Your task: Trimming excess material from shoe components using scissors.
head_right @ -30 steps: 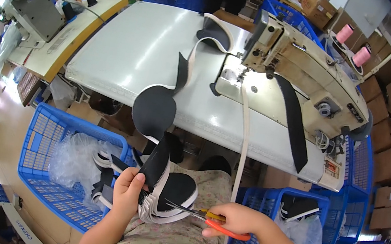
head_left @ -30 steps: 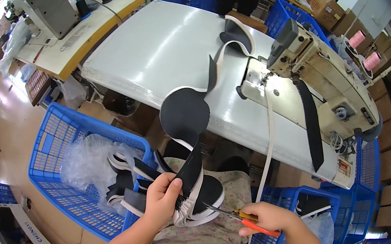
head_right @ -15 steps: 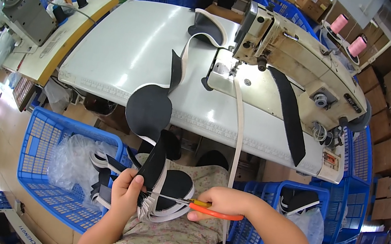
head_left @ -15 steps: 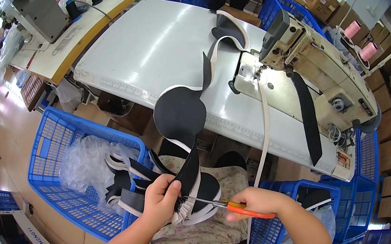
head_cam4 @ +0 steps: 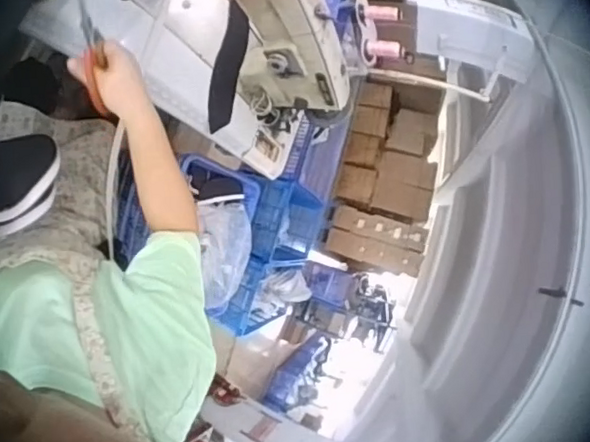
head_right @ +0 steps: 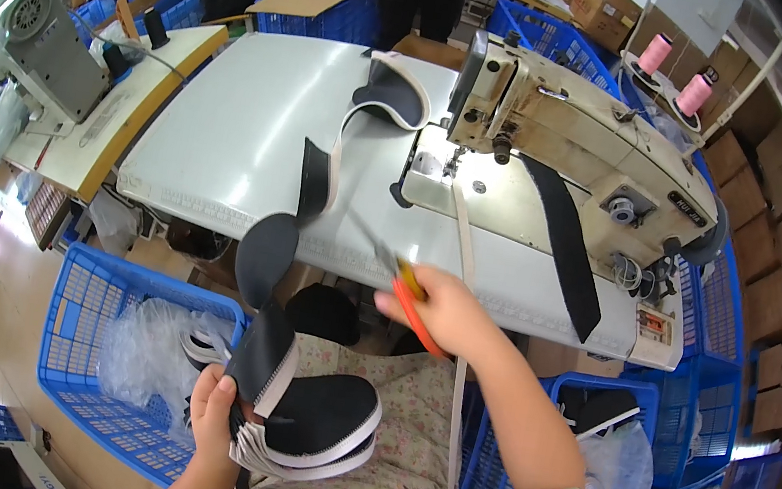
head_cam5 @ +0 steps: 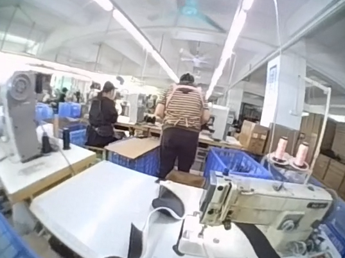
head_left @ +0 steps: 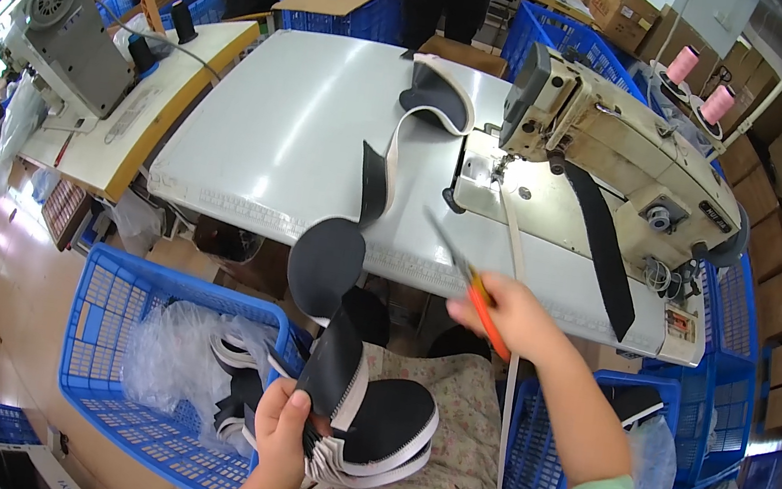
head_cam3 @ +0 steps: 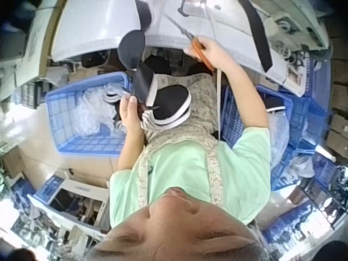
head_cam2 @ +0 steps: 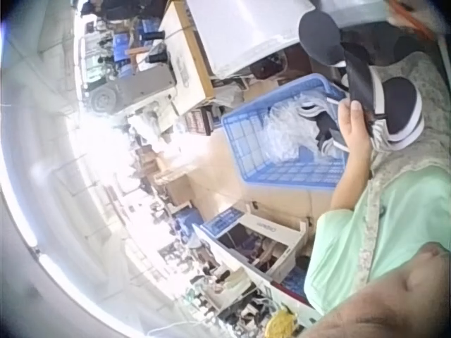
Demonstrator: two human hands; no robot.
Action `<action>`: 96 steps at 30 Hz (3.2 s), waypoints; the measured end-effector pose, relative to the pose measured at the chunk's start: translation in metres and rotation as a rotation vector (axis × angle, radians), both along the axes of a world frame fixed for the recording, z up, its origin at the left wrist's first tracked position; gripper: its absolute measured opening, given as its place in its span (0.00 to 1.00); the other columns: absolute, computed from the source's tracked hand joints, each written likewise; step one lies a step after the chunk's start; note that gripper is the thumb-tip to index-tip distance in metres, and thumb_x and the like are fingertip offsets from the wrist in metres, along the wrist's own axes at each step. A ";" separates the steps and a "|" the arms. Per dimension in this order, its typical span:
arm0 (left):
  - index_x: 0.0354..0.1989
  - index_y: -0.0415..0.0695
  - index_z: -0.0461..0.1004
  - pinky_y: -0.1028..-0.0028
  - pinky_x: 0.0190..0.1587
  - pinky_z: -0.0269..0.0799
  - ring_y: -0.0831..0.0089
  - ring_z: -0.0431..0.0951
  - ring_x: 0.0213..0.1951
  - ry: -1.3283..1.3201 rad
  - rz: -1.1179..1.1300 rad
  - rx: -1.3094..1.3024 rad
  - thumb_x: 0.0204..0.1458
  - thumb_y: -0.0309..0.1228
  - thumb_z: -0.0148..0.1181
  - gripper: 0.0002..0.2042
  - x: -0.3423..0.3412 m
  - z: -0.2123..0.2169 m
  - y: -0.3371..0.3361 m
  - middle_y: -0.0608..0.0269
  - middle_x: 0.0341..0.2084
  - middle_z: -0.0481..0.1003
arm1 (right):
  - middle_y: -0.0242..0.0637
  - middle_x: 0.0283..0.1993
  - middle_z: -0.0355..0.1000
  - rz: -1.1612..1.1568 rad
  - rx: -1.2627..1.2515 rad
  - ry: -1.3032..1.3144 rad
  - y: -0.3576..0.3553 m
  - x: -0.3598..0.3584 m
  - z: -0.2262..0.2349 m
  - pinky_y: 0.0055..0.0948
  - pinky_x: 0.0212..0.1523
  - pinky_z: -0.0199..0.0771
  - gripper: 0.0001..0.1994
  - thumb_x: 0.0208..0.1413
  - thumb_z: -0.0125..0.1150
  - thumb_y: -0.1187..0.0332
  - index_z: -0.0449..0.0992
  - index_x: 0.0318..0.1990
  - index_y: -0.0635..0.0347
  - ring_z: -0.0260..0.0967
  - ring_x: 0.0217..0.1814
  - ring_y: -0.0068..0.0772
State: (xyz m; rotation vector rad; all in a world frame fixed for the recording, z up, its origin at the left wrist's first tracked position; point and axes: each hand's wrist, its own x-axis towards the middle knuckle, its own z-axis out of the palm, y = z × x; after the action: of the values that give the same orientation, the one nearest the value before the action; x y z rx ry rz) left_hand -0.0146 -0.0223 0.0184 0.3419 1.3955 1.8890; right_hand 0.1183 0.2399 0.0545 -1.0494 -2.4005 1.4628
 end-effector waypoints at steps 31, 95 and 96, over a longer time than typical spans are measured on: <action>0.20 0.41 0.60 0.76 0.16 0.61 0.73 0.62 0.12 -0.125 0.296 0.037 0.55 0.30 0.45 0.12 0.001 -0.022 -0.018 0.58 0.12 0.65 | 0.39 0.21 0.66 0.093 0.475 0.544 -0.099 -0.027 -0.021 0.29 0.21 0.62 0.10 0.42 0.60 0.76 0.66 0.33 0.62 0.65 0.19 0.33; 0.26 0.37 0.68 0.72 0.22 0.63 0.66 0.69 0.17 0.559 -0.274 -0.327 0.52 0.36 0.54 0.12 0.015 -0.012 0.032 0.54 0.14 0.69 | 0.43 0.15 0.63 0.576 0.032 -0.559 -0.063 0.068 0.040 0.33 0.22 0.62 0.32 0.37 0.61 0.36 0.70 0.20 0.64 0.63 0.18 0.42; 0.26 0.37 0.68 0.71 0.22 0.63 0.65 0.69 0.17 0.568 -0.275 -0.325 0.52 0.36 0.54 0.12 0.015 -0.013 0.032 0.54 0.14 0.69 | 0.42 0.14 0.62 0.562 -0.033 -0.629 -0.062 0.065 0.044 0.32 0.22 0.61 0.32 0.37 0.61 0.36 0.70 0.19 0.64 0.62 0.18 0.40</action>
State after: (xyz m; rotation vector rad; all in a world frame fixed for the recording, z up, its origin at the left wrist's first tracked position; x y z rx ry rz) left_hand 0.0006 0.0096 0.0051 0.9048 1.8785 1.3606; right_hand 0.1836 0.1775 0.0983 -0.9994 -3.3431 1.4743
